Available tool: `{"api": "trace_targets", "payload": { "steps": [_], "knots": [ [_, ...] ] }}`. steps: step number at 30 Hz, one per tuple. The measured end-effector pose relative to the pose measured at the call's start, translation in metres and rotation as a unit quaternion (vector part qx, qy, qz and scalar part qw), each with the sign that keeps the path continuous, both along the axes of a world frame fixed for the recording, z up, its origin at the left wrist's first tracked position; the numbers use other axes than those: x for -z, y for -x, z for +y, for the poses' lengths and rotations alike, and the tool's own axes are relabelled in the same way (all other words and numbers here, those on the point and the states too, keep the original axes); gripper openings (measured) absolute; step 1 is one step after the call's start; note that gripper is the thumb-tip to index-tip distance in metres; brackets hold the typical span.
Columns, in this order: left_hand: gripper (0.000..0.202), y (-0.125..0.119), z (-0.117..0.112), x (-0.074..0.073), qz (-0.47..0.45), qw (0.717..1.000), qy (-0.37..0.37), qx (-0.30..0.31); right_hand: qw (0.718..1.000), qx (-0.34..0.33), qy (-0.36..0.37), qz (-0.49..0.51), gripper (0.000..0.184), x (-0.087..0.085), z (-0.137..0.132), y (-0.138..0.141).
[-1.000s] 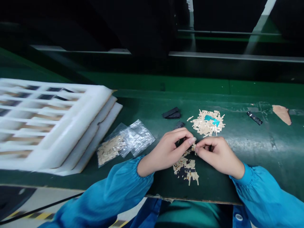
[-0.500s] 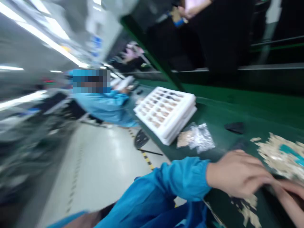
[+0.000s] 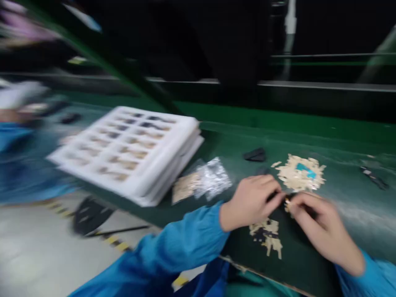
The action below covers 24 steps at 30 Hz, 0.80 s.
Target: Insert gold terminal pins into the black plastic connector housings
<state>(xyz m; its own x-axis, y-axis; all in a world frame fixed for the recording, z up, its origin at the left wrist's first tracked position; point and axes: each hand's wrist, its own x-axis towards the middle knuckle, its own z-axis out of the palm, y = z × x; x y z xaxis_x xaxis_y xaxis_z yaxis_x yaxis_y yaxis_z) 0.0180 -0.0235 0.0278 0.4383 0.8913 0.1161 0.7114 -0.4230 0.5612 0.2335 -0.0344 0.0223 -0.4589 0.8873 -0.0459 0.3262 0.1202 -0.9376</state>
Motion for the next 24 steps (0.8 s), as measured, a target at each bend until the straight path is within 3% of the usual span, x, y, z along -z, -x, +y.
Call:
{"api": "trace_targets", "payload": {
  "steps": [2,5,7,9,11,15,18,24],
  "knots": [
    [0.015,0.004,0.003,-0.005,-0.131,0.986,0.104,0.008,1.0,0.012,-0.007,-0.026,0.021,-0.012,-0.001,-0.003],
    [0.016,0.006,0.004,-0.015,-0.256,0.927,0.275,0.013,0.999,0.009,-0.018,-0.035,0.021,-0.014,0.006,0.005],
    [0.018,0.004,0.003,-0.018,-0.287,0.901,0.326,-0.011,0.999,-0.003,-0.018,-0.037,0.021,-0.013,0.008,0.008],
    [0.018,0.002,0.001,-0.018,-0.292,0.896,0.333,-0.029,0.999,-0.014,-0.018,-0.038,0.022,-0.011,0.007,0.009],
    [0.015,0.002,0.001,-0.015,-0.277,0.916,0.287,-0.04,0.998,0.012,-0.04,-0.048,0.019,-0.011,0.005,0.009],
    [0.011,0.003,-0.001,-0.01,-0.212,0.972,0.086,-0.052,0.981,0.123,-0.12,-0.085,0.007,-0.009,0.002,0.012],
    [0.01,0.004,-0.004,-0.008,-0.178,0.984,-0.001,-0.02,0.983,0.109,-0.131,-0.07,0.008,-0.008,0.001,0.015],
    [0.008,0.006,-0.004,-0.004,-0.143,0.986,-0.069,0.045,0.982,0.1,-0.14,-0.072,0.014,-0.005,0.001,0.022]
  ]
}}
